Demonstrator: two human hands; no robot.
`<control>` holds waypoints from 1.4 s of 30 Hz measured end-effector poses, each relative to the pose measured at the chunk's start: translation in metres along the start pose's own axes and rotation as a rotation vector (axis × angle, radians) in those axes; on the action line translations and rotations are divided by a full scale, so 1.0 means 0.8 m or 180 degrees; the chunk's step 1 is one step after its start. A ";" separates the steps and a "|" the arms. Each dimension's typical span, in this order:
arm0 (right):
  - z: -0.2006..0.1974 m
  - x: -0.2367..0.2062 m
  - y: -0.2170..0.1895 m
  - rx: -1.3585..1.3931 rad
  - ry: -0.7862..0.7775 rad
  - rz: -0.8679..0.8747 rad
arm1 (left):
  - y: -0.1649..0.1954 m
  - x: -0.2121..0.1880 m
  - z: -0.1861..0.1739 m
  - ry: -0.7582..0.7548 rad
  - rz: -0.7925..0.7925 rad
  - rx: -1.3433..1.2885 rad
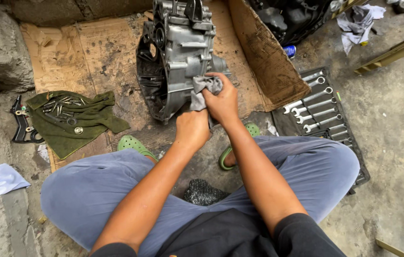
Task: The person sits on the floor of a workshop and wipes an aluminum engine crankcase with a gray cloth, then wipes their hands with the cloth. They flip and reposition the casing, pick bolts from a green cloth, and thread the bolts into the casing by hand.
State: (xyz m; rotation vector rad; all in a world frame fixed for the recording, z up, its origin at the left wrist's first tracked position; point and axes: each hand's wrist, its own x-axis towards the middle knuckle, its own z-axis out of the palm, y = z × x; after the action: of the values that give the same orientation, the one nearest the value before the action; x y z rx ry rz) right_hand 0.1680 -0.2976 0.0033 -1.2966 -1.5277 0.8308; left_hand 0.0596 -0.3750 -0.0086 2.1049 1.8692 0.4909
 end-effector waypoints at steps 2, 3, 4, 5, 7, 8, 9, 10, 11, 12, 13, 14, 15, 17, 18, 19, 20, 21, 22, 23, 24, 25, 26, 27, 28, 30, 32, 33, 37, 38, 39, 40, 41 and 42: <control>-0.020 0.024 -0.003 0.0030 0.0397 -0.0102 | 0.006 -0.003 -0.012 0.0085 0.0140 0.0052; -0.029 0.029 -0.007 0.0063 0.0576 -0.0122 | 0.007 -0.004 -0.017 0.0107 0.0207 0.0038; -0.039 0.030 -0.013 0.0265 0.0508 -0.0096 | 0.006 -0.004 -0.020 0.0128 0.0292 0.0031; -0.051 0.031 -0.020 0.0459 0.0462 -0.0084 | 0.004 -0.003 -0.020 0.0037 0.0186 0.0082; -0.063 0.016 -0.032 0.0851 0.0258 -0.0034 | -0.006 0.002 -0.013 -0.0148 -0.0014 0.0142; -0.060 0.001 -0.036 0.1055 0.0082 0.0015 | -0.010 0.005 -0.006 0.0120 0.0086 0.0051; -0.054 -0.019 -0.039 0.0254 -0.0021 -0.0118 | -0.014 0.007 0.003 0.0400 0.0184 -0.0037; -0.043 -0.041 -0.039 -0.0533 -0.0107 -0.0276 | -0.015 0.010 0.012 0.0706 0.0298 -0.0108; -0.035 -0.046 -0.034 -0.0449 -0.0059 -0.0288 | -0.015 0.010 0.020 0.0590 0.0165 -0.0257; -0.024 -0.053 -0.027 -0.0364 -0.0022 -0.0269 | -0.013 0.009 0.027 0.0441 0.0020 -0.0408; -0.017 -0.060 -0.017 -0.0278 -0.0001 -0.0220 | -0.009 0.006 0.031 0.0265 -0.0146 -0.0561; -0.014 -0.057 -0.006 -0.0160 0.0046 -0.0214 | -0.003 0.003 0.033 0.0329 -0.0048 -0.0372; -0.012 -0.051 0.006 -0.0030 0.0090 -0.0206 | 0.002 -0.001 0.032 0.0391 0.0045 -0.0171; -0.022 -0.027 0.029 0.0357 0.0315 0.0053 | 0.012 -0.008 0.023 0.0229 0.0242 0.0047; -0.032 -0.010 0.038 0.0625 0.0443 0.0256 | 0.015 -0.010 0.016 0.0058 0.0300 0.0071; -0.043 0.000 0.044 0.0894 0.0544 0.0454 | 0.016 -0.010 0.010 -0.0104 0.0334 0.0092; -0.055 0.004 0.048 0.1303 0.0550 0.0520 | 0.015 -0.009 0.004 -0.0206 0.0224 0.0136; -0.063 0.004 0.048 0.1709 0.0539 0.0584 | 0.013 -0.007 0.001 -0.0303 0.0104 0.0175; -0.067 -0.002 0.046 0.2105 0.0509 0.0691 | 0.010 -0.004 0.000 -0.0433 -0.0045 0.0200; -0.065 -0.013 0.043 0.1222 0.0493 0.0340 | 0.008 -0.002 0.002 -0.0174 0.0028 0.0127; -0.058 -0.029 0.038 0.0346 0.0458 -0.0040 | 0.006 -0.001 0.008 0.0103 0.0102 0.0060; -0.047 -0.043 0.033 -0.0517 0.0436 -0.0454 | 0.004 0.000 0.015 0.0406 0.0200 0.0011; -0.031 -0.059 0.029 -0.0237 0.0130 0.0070 | 0.004 0.000 0.023 0.0588 0.0148 -0.0309; -0.018 -0.071 0.025 0.0044 -0.0161 0.0611 | 0.003 -0.002 0.032 0.0735 0.0120 -0.0632; -0.014 -0.075 0.025 0.0314 -0.0204 0.0500 | 0.003 -0.004 0.039 0.0852 0.0085 -0.0965; -0.013 -0.075 0.030 0.0856 -0.0387 0.0223 | 0.002 -0.009 0.044 0.0327 0.0402 -0.0795; -0.032 -0.066 0.040 0.1315 -0.0793 0.0047 | 0.003 -0.012 0.036 -0.0104 0.0604 -0.1045; -0.047 -0.064 0.044 0.1548 -0.0962 -0.0022 | 0.004 -0.012 0.026 -0.0313 0.0685 -0.1399; -0.091 -0.053 0.050 0.2648 -0.1013 0.0406 | 0.017 -0.005 -0.035 -0.1609 0.0973 -0.4113; -0.097 -0.051 0.046 0.3106 -0.0992 0.0688 | 0.023 -0.004 -0.050 -0.1960 0.0755 -0.4367; -0.098 -0.047 0.040 0.3567 -0.0984 0.0972 | 0.027 -0.004 -0.066 -0.2300 0.0525 -0.4605; -0.099 -0.044 0.032 0.3946 -0.0831 0.0993 | 0.030 -0.005 -0.079 -0.2643 0.0274 -0.4835; -0.100 -0.043 0.024 0.4328 -0.0661 0.1024 | 0.035 -0.006 -0.088 -0.2345 0.0270 -0.4100; -0.099 -0.042 0.016 0.4704 -0.0467 0.1047 | 0.039 -0.007 -0.094 -0.2060 0.0269 -0.3365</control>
State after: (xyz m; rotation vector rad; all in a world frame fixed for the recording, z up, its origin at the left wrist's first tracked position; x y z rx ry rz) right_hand 0.2468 -0.3332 0.0103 -0.3250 -0.4093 1.7780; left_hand 0.0542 -0.3856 0.0724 1.3547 0.8367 0.5497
